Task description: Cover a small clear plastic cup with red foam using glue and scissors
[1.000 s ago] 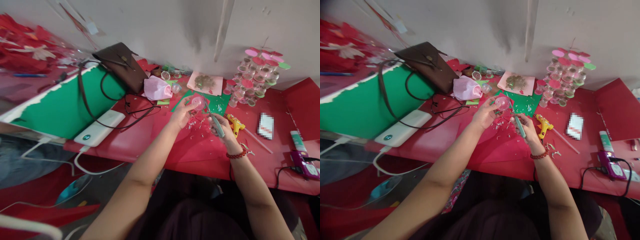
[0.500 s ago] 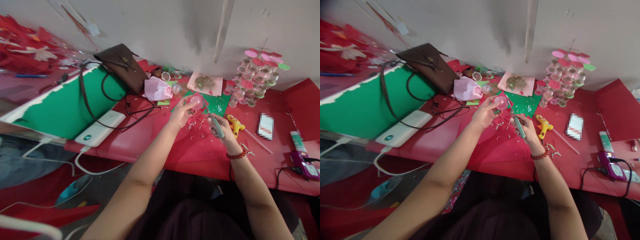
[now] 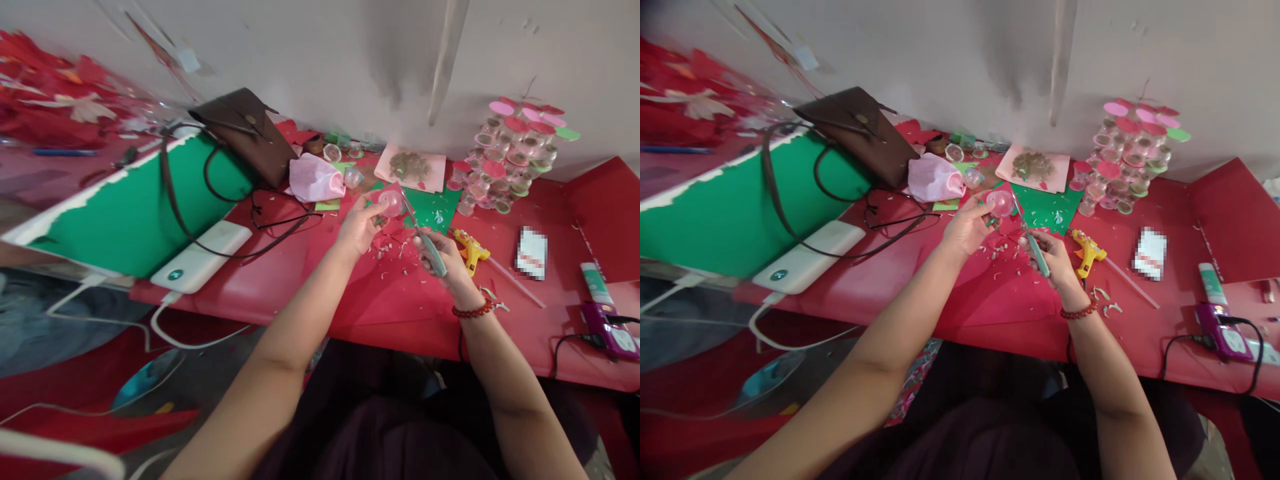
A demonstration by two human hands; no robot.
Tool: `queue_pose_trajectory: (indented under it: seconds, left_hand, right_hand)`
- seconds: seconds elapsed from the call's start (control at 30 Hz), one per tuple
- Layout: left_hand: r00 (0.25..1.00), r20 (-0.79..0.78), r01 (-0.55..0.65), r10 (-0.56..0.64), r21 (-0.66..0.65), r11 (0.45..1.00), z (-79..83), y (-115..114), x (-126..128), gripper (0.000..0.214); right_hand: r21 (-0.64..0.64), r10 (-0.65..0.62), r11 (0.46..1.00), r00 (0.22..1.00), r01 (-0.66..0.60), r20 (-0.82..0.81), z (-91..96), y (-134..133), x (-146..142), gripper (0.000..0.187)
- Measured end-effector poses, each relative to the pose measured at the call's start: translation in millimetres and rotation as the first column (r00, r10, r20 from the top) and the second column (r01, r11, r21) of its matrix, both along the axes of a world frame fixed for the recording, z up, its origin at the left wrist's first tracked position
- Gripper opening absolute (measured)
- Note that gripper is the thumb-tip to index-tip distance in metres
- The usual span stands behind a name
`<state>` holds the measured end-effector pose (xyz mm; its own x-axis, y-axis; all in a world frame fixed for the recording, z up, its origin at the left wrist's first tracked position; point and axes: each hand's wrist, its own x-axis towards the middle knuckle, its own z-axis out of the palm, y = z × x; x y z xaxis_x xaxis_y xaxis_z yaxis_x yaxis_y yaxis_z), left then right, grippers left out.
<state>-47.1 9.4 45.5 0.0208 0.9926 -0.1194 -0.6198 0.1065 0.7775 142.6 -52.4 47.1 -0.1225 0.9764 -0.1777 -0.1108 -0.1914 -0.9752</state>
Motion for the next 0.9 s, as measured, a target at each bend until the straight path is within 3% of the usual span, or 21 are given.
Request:
queue_pose_trajectory:
  seconds: [0.37,0.57,0.9]
  left_hand:
    - [1.0,-0.004,0.0,0.0,0.004,1.0,-0.6,0.8,0.2,0.044]
    - [0.996,-0.029,0.084,-0.083,0.012,0.996,3.0,-3.5,2.7,0.039]
    - [0.987,-0.062,0.15,-0.148,0.031,0.988,5.6,-6.7,4.6,0.041]
  right_hand:
    - [-0.011,-0.028,1.0,0.999,0.029,0.032,-0.1,0.8,0.0,0.065]
    - [0.045,0.004,0.999,1.0,-0.003,-0.031,2.3,-0.1,2.2,0.054]
    - [0.025,0.038,0.999,0.998,-0.037,-0.043,7.9,-0.2,6.5,0.058]
